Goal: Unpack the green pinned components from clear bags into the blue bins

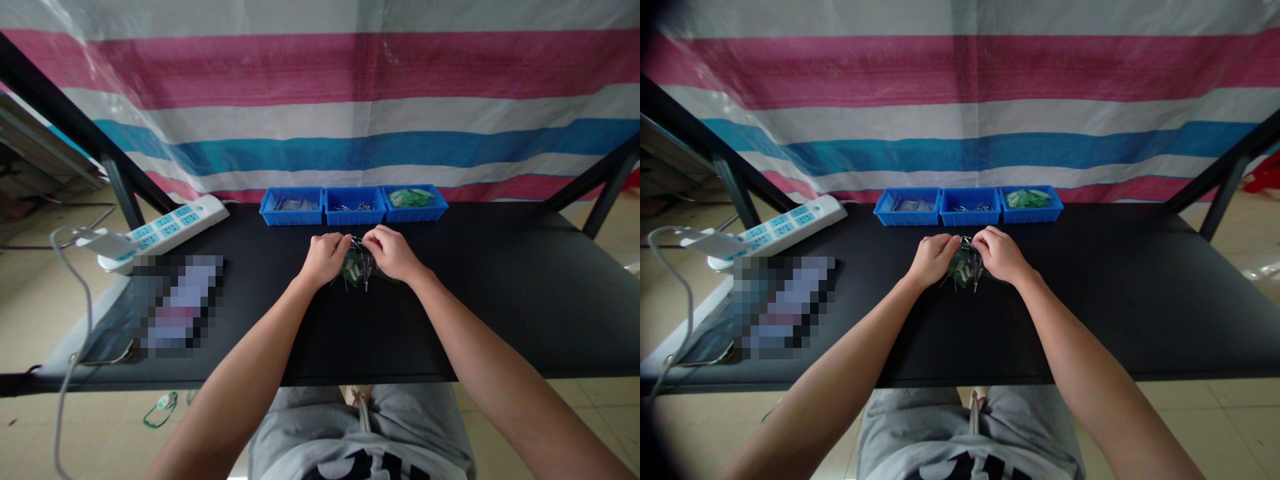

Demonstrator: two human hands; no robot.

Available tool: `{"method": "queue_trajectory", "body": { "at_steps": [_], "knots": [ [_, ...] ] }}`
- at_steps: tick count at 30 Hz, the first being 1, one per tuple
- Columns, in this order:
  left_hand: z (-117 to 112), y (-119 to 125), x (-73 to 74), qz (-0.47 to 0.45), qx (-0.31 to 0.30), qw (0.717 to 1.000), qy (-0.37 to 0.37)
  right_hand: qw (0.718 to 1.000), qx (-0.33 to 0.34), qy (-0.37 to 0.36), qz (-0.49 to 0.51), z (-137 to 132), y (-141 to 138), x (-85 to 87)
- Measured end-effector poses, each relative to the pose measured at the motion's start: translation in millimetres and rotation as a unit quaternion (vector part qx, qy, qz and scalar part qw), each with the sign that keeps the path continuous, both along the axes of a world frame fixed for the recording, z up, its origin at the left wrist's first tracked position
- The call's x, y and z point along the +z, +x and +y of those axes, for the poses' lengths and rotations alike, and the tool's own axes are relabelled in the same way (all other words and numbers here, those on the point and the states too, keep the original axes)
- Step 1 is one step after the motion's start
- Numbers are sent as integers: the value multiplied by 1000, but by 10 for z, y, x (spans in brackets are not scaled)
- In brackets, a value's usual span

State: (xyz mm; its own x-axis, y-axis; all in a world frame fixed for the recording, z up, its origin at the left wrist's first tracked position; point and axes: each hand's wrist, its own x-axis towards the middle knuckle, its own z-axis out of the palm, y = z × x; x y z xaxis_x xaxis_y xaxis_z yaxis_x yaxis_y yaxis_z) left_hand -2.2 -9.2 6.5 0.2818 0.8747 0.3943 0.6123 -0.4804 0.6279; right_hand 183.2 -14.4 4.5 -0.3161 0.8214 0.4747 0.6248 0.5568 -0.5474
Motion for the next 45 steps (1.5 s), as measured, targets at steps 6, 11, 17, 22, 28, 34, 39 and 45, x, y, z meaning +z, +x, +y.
{"method": "queue_trajectory", "body": {
  "at_steps": [6,11,17,22,28,34,39,45],
  "knots": [
    [0,1,13,8,-8,1000,11,998,5,-37,42,5,6,-19],
    [13,4,3,-15,-14,1000,17,997,25,-70,11,14,31,5],
    [4,-2,0,-45,-16,999,-2,998,15,-54,32,-22,14,54],
    [-13,-5,11,-51,0,998,-25,998,9,-36,58,-41,9,72],
    [-11,17,17,-19,-14,1000,-14,996,20,-41,79,-43,-1,44],
    [25,15,-29,-29,15,999,-1,974,38,-133,179,-67,9,9],
    [26,3,-28,-32,23,999,7,947,87,-185,246,-78,14,9],
    [23,-7,-26,-23,21,999,7,938,94,-201,267,-78,10,14]
  ]
}}
